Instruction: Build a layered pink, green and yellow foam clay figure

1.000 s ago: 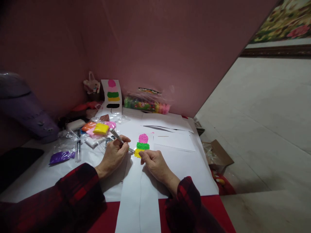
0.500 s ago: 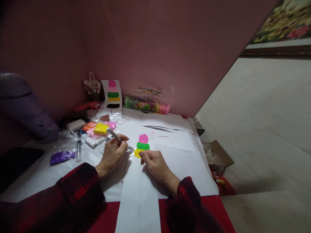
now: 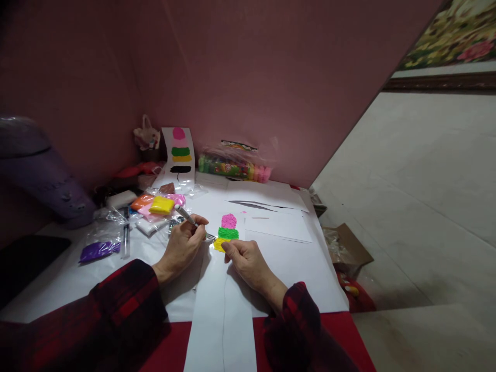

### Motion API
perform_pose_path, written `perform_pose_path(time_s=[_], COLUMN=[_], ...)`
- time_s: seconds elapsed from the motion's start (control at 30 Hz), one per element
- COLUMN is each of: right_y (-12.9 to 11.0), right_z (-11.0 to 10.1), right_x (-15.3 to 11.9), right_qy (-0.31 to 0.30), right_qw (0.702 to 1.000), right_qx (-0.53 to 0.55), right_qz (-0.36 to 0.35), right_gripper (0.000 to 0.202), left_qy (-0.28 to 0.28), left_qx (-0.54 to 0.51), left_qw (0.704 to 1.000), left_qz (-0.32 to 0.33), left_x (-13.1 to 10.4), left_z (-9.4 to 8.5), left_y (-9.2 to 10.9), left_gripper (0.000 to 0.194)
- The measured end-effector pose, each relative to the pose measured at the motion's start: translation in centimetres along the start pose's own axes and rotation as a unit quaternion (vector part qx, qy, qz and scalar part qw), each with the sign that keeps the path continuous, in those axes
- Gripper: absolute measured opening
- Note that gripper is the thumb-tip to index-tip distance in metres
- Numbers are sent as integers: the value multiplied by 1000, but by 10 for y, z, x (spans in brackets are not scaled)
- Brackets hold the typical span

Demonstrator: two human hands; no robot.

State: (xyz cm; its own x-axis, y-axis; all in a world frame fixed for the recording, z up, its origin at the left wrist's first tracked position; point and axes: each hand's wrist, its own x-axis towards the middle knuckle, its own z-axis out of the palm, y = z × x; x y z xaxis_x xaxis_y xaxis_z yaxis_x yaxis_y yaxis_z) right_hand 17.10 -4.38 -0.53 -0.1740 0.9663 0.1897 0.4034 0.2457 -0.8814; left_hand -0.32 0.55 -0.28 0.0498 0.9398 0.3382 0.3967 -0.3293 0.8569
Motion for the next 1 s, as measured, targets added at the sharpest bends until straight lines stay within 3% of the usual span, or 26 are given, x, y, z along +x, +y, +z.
perform_pose_path(time_s=[0.23, 0.57, 1.0], right_y=[0, 0, -1], right_z=[0, 0, 0], right_x=[0, 0, -1], right_qy=[1, -3, -3], right_qw=[1000, 1000, 1000], right_qx=[-7, -4, -1], right_qz=[6, 7, 15], right_gripper=[56, 55, 54], left_qy=[22, -27, 2], left_qx=[13, -21, 8], left_qw=[1000, 999, 1000], left_qz=[10, 5, -1], left_x=[0, -2, 0], left_z=[-2, 1, 0], left_y=[3, 2, 2], left_gripper=[12, 15, 14])
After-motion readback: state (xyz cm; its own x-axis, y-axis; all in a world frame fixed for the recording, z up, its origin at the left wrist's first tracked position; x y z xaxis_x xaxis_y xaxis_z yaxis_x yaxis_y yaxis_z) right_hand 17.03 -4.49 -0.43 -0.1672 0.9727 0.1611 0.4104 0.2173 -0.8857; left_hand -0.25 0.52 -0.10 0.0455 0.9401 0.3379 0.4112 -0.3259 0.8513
